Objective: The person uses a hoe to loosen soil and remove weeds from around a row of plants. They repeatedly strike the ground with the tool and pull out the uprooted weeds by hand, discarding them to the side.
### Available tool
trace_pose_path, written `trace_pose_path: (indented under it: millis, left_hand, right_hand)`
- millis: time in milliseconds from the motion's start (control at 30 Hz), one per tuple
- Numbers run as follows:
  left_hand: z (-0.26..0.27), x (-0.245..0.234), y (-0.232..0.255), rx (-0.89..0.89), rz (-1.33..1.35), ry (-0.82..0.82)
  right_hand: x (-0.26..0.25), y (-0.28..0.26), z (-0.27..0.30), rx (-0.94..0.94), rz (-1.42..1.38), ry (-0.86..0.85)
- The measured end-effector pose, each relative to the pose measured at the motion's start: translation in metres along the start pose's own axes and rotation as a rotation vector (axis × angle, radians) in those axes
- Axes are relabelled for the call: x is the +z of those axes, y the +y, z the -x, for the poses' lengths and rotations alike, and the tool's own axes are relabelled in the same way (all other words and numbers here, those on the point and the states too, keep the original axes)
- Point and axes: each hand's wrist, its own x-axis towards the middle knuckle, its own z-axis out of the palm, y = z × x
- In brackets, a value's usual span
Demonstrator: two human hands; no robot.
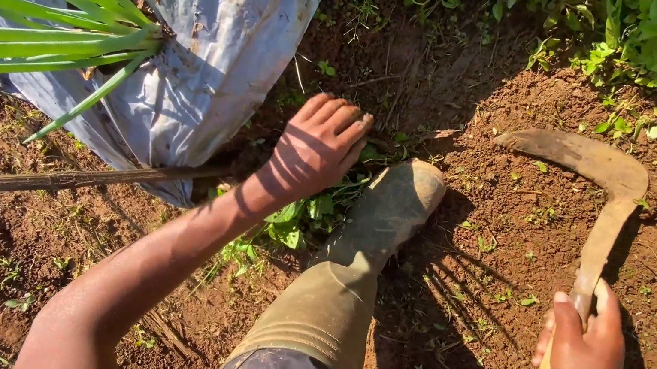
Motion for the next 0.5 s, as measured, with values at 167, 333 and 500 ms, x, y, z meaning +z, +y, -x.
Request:
trace_pose_path:
  millis: [167, 333, 500]
  left_hand:
    - [-0.031, -0.008, -0.057, 0.022, -0.442, -0.095]
    - [-0.037, 0.007, -0.095, 0.197, -0.561, -0.134]
    - [-0.033, 0.012, -0.094, 0.154, -0.493, -0.164]
  right_hand:
    - [0.010, 0.045, 0.002, -0.024, -0.117, 0.039]
    - [0.008, 0.026, 0.007, -0.027, -0.119, 0.016]
    - [0.008, 0.030, 0.008, -0.021, -0.142, 0.011]
